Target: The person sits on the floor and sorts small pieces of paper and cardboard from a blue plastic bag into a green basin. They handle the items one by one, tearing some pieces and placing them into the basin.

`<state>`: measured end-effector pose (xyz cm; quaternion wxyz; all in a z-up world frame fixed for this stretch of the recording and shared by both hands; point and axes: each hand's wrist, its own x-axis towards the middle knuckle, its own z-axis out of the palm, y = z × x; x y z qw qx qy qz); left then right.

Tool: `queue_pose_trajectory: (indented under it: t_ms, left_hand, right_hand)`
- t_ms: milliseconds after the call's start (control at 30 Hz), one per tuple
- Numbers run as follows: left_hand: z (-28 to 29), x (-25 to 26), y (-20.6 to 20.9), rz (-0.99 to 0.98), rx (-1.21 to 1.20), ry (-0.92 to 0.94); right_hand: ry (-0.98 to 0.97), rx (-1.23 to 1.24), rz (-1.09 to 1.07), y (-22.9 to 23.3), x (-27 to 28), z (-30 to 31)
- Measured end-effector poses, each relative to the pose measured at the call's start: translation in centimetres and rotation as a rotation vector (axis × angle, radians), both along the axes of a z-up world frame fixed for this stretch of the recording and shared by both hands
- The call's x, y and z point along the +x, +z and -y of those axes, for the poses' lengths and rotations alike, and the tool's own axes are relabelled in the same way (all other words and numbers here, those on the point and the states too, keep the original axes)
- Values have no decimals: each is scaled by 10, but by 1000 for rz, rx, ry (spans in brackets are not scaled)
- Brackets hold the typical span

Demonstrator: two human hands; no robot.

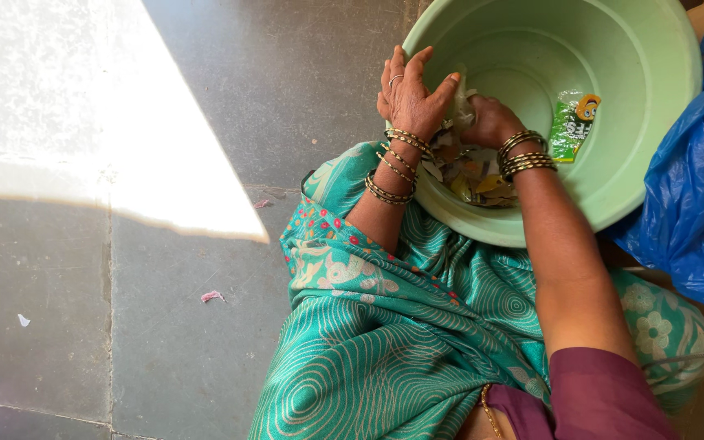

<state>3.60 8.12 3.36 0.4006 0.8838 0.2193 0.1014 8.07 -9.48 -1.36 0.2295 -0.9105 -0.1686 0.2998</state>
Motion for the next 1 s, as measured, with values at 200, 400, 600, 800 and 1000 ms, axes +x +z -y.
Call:
queue_pose_trajectory:
  t_ms: [200,400,600,800,1000]
  left_hand:
    - [2,0,-1,1,18,-12]
    - [1,0,5,-30,29,-26]
    - [0,3,3,-28,28,-33]
    - [0,1,7,-69,25,-31]
    - [-1,1,8,-72,21,-37]
  right_hand:
    - [155,-173,-2,22,-13,-33]
    - [339,-319,24,53,-30,-52]
    - [418,-373,-186,63,-44,-36]
    - [240,-138,-494,53,-50,-22]
    - [-100,521,-899,46,-55,-15]
